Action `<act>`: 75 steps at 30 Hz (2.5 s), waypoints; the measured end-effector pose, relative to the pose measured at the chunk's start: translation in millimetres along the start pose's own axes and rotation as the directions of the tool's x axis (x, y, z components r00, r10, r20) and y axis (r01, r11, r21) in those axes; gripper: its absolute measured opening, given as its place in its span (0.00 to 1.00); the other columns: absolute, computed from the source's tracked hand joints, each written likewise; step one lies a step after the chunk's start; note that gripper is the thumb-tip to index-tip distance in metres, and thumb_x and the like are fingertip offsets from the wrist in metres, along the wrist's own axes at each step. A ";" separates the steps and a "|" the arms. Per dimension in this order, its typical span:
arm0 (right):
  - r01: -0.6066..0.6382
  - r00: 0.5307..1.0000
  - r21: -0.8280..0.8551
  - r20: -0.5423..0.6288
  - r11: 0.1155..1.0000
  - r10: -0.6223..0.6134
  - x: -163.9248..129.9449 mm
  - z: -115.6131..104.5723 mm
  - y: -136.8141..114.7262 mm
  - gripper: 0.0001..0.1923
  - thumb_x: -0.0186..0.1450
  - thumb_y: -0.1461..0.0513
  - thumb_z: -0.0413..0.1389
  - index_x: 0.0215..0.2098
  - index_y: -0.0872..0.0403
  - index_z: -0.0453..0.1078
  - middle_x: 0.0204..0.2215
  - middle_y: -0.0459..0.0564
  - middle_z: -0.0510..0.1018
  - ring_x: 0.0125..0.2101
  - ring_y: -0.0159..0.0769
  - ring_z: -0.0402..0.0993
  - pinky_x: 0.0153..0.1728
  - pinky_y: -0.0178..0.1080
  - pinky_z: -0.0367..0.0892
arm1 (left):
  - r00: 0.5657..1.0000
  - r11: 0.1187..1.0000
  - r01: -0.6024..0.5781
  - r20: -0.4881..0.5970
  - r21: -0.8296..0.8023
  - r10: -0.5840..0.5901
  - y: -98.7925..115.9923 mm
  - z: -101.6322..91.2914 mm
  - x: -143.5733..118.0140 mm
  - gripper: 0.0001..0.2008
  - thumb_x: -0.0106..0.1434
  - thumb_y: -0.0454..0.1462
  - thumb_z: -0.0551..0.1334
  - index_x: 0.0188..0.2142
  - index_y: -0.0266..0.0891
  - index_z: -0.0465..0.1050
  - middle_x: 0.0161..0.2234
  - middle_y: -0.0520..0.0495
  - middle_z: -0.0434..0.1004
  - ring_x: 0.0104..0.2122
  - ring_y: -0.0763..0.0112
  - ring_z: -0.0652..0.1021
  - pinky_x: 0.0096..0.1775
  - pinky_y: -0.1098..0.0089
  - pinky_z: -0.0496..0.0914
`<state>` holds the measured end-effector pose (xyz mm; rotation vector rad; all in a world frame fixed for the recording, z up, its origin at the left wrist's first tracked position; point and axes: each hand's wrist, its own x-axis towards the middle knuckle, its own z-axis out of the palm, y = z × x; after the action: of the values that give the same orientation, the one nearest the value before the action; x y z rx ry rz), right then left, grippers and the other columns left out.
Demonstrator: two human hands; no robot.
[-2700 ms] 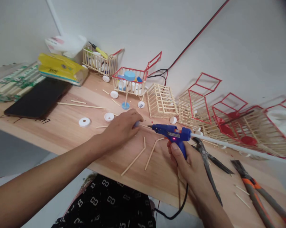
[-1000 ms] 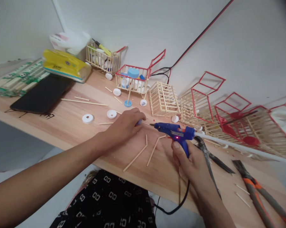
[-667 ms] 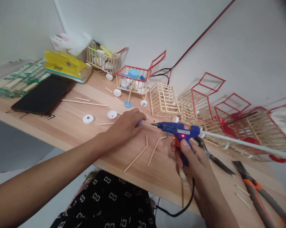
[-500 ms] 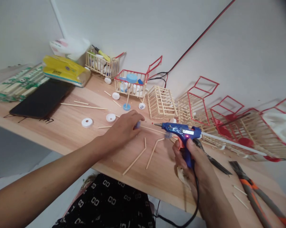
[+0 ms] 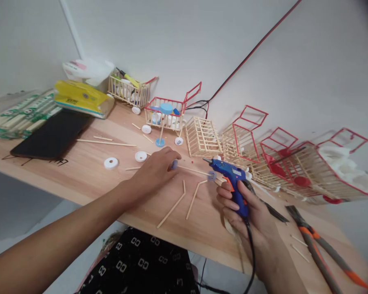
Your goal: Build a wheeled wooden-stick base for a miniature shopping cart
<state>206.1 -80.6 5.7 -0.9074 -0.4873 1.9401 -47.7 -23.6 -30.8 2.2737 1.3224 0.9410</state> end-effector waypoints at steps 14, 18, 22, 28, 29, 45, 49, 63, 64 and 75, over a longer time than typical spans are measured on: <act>-0.074 0.996 0.136 0.069 0.988 0.065 -12.5 2.2 4.6 0.14 0.62 0.59 0.58 0.26 0.54 0.57 0.21 0.38 0.55 0.15 0.19 0.51 0.14 0.18 0.58 | 1.000 1.000 -0.014 0.003 -0.013 0.014 0.4 -0.7 -1.9 0.13 0.57 0.30 0.60 0.43 0.38 0.70 0.37 0.49 0.70 0.34 0.69 0.71 0.37 0.68 0.65; 0.053 0.998 -0.110 -0.009 0.992 -0.055 -10.1 1.3 8.1 0.12 0.60 0.56 0.60 0.30 0.55 0.65 0.24 0.43 0.63 0.17 0.21 0.54 0.13 0.23 0.56 | 1.000 1.000 -0.009 0.006 -0.009 0.009 1.1 -0.9 -1.8 0.13 0.57 0.29 0.60 0.43 0.37 0.70 0.37 0.48 0.70 0.34 0.68 0.72 0.37 0.67 0.66; 0.225 0.963 -0.393 -0.052 0.891 -0.266 -2.9 0.3 13.1 0.14 0.60 0.53 0.59 0.39 0.54 0.70 0.30 0.49 0.72 0.20 0.26 0.60 0.11 0.27 0.49 | 0.999 1.000 -0.011 -0.041 -0.029 0.010 5.0 -4.4 0.7 0.16 0.56 0.29 0.59 0.45 0.37 0.69 0.41 0.46 0.71 0.38 0.67 0.72 0.40 0.66 0.67; 0.404 0.838 -0.534 -0.110 0.743 -0.535 2.4 6.4 22.7 0.16 0.63 0.51 0.57 0.45 0.50 0.73 0.43 0.50 0.77 0.41 0.35 0.73 0.32 0.32 0.68 | 0.979 0.976 0.066 -0.174 -0.207 -0.103 33.2 -14.4 -1.7 0.07 0.59 0.32 0.58 0.37 0.37 0.73 0.33 0.49 0.73 0.31 0.71 0.73 0.36 0.69 0.66; 0.407 0.818 -0.565 -0.124 0.718 -0.561 2.0 8.0 24.4 0.16 0.63 0.51 0.56 0.45 0.49 0.73 0.44 0.49 0.77 0.43 0.35 0.73 0.37 0.34 0.68 | 0.983 0.956 0.085 -0.134 -0.282 -0.127 40.4 -12.0 -4.3 0.06 0.60 0.33 0.58 0.36 0.38 0.73 0.32 0.50 0.74 0.31 0.71 0.73 0.35 0.69 0.66; 0.366 0.676 -0.865 -0.005 0.342 -0.737 -11.0 18.9 37.9 0.23 0.65 0.45 0.48 0.42 0.53 0.72 0.40 0.52 0.77 0.44 0.41 0.71 0.44 0.39 0.66 | 0.961 0.456 0.259 0.273 -0.851 -0.036 109.1 54.3 -16.2 0.11 0.66 0.41 0.53 0.42 0.37 0.67 0.35 0.47 0.71 0.32 0.71 0.71 0.35 0.70 0.66; 0.359 0.555 -0.893 -0.030 0.272 -0.831 -20.4 2.2 21.4 0.17 0.64 0.47 0.52 0.38 0.52 0.65 0.29 0.47 0.72 0.31 0.36 0.69 0.32 0.36 0.65 | 0.963 0.550 0.256 0.258 -0.795 -0.076 108.1 52.3 -20.2 0.11 0.68 0.42 0.51 0.39 0.37 0.66 0.34 0.48 0.69 0.31 0.71 0.69 0.34 0.70 0.63; 0.261 0.447 -0.952 0.265 -0.158 -0.854 -47.8 -1.7 3.2 0.19 0.69 0.54 0.47 0.23 0.53 0.61 0.18 0.43 0.64 0.21 0.30 0.61 0.25 0.35 0.55 | 0.936 0.075 0.352 0.352 -0.933 -0.013 119.4 59.5 -13.9 0.13 0.65 0.46 0.57 0.35 0.37 0.62 0.28 0.53 0.63 0.22 0.80 0.63 0.24 0.75 0.58; 0.228 0.460 -0.951 0.293 -0.208 -0.838 -49.8 -3.2 2.4 0.19 0.69 0.55 0.46 0.22 0.53 0.61 0.17 0.43 0.64 0.21 0.30 0.61 0.25 0.35 0.54 | 0.933 0.044 0.358 0.359 -0.933 0.017 118.4 59.6 -13.9 0.14 0.64 0.46 0.57 0.36 0.37 0.62 0.29 0.52 0.64 0.22 0.81 0.62 0.23 0.75 0.57; 0.094 0.414 -0.918 0.388 -0.385 -0.823 -47.4 6.0 14.7 0.19 0.71 0.59 0.42 0.21 0.52 0.55 0.16 0.42 0.60 0.19 0.30 0.58 0.23 0.36 0.51 | 0.923 0.062 0.373 0.377 -0.926 0.076 113.4 64.5 -18.0 0.19 0.62 0.51 0.58 0.31 0.37 0.60 0.24 0.56 0.55 0.21 0.81 0.56 0.22 0.75 0.49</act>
<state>208.0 -128.7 19.0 -1.5414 -1.7465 -0.1655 62.6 -94.4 -17.4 0.9898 0.3496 0.8650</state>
